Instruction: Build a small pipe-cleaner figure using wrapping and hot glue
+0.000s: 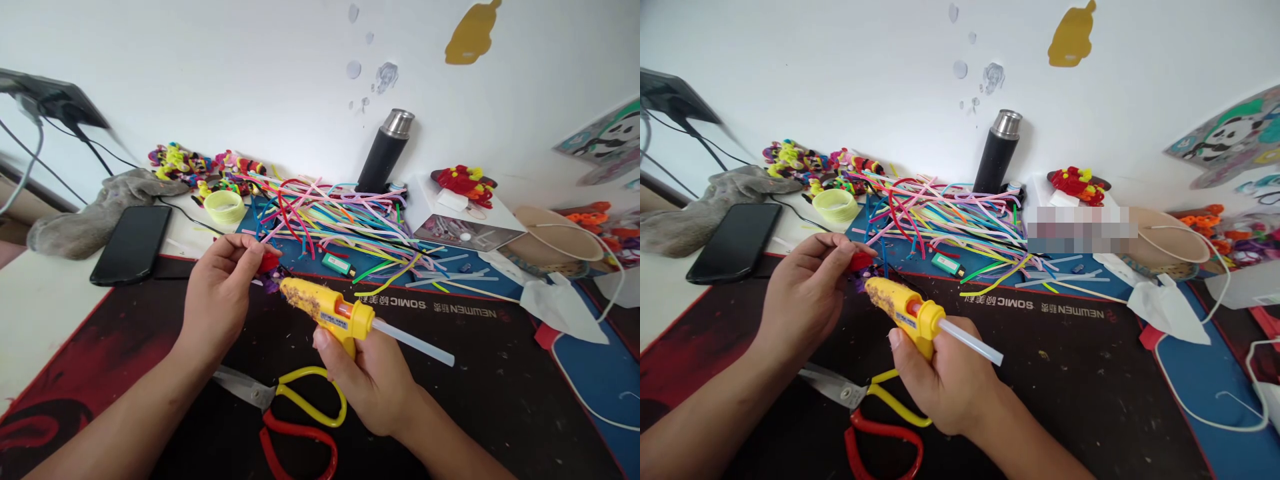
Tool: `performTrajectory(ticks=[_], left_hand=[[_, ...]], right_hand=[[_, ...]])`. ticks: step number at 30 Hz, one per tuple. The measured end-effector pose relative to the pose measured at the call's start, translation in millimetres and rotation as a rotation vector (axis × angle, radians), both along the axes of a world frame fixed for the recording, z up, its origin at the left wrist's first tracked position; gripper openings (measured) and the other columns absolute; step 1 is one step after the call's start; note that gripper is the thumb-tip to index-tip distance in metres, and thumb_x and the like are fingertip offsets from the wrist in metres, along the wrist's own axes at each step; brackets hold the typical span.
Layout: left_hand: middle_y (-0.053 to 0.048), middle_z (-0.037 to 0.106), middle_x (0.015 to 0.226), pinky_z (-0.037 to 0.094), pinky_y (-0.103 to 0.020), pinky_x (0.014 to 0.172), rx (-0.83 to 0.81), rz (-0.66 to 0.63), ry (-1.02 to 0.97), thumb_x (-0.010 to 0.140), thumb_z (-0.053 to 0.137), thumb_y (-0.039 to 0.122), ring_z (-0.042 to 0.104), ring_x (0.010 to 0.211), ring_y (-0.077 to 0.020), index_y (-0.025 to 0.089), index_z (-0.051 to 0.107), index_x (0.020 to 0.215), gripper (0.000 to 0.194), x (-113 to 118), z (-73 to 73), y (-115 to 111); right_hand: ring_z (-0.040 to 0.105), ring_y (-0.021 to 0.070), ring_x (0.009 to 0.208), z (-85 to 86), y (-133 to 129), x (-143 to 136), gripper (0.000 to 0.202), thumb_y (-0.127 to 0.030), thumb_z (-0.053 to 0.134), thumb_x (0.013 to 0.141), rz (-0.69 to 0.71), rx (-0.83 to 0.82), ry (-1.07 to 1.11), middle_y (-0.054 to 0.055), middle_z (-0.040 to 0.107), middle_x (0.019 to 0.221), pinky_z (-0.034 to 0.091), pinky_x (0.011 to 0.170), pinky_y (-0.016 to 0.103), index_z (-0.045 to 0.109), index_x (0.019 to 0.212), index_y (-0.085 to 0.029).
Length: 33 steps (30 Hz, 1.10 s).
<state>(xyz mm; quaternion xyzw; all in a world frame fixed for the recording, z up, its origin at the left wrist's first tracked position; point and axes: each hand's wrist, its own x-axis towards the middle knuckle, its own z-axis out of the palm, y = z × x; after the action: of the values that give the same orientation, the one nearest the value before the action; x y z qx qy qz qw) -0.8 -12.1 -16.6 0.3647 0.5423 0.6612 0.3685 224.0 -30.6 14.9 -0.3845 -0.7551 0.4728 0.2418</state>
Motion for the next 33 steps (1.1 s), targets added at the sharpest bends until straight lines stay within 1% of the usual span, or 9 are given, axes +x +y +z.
performTrajectory(ticks=[8, 17, 24, 30, 33], left_hand=[[0.000, 0.085, 0.097, 0.056, -0.030, 0.088, 0.016, -0.014, -0.004, 0.106, 0.083, 0.039, 0.074, 0.092, -0.0182, 0.028, 0.075, 0.097, 0.016, -1.2, -2.4, -0.6], [-0.001, 0.085, 0.097, 0.058, -0.034, 0.088, -0.003, 0.001, -0.006, 0.097, 0.091, 0.049, 0.075, 0.093, -0.0219, 0.028, 0.074, 0.096, 0.027, 0.4, 1.1, -0.1], [0.000, 0.085, 0.098, 0.057, -0.035, 0.089, -0.001, -0.001, 0.013, 0.099, 0.089, 0.048, 0.074, 0.093, -0.0219, 0.029, 0.075, 0.095, 0.024, -0.9, -0.7, 0.4], [-0.001, 0.085, 0.098, 0.058, -0.036, 0.087, -0.004, 0.004, 0.011, 0.096, 0.091, 0.052, 0.075, 0.093, -0.0227, 0.028, 0.074, 0.095, 0.029, -0.3, -0.2, 0.6], [-0.001, 0.085, 0.099, 0.058, -0.036, 0.086, -0.005, 0.005, 0.018, 0.097, 0.090, 0.051, 0.075, 0.092, -0.0226, 0.028, 0.074, 0.095, 0.028, -0.5, -0.9, 0.4]], right_hand=[[0.041, 0.0137, 0.056, -0.3, -0.5, -1.0, 0.043, -0.042, 0.051, 0.115, 0.002, 0.036, 0.007, -0.004, 0.041, 0.065, 0.031, 0.056, 0.030, 0.043, 0.076, -0.026], [0.041, 0.0131, 0.055, -1.2, -0.2, 0.5, 0.044, -0.040, 0.051, 0.114, 0.018, 0.069, 0.034, -0.005, 0.041, 0.063, 0.029, 0.057, 0.031, 0.043, 0.074, -0.026], [0.042, 0.0132, 0.055, -3.7, 0.4, 0.6, 0.043, -0.040, 0.052, 0.115, 0.004, 0.069, 0.027, -0.005, 0.042, 0.064, 0.029, 0.057, 0.031, 0.044, 0.075, -0.025], [0.040, 0.0126, 0.055, -3.0, 0.2, -0.1, 0.043, -0.039, 0.051, 0.115, 0.002, 0.077, 0.032, -0.006, 0.040, 0.065, 0.028, 0.056, 0.031, 0.043, 0.075, -0.025], [0.041, 0.0126, 0.056, -3.1, -0.3, -0.2, 0.043, -0.040, 0.052, 0.115, 0.005, 0.074, 0.032, -0.005, 0.040, 0.065, 0.028, 0.056, 0.031, 0.043, 0.075, -0.025]])
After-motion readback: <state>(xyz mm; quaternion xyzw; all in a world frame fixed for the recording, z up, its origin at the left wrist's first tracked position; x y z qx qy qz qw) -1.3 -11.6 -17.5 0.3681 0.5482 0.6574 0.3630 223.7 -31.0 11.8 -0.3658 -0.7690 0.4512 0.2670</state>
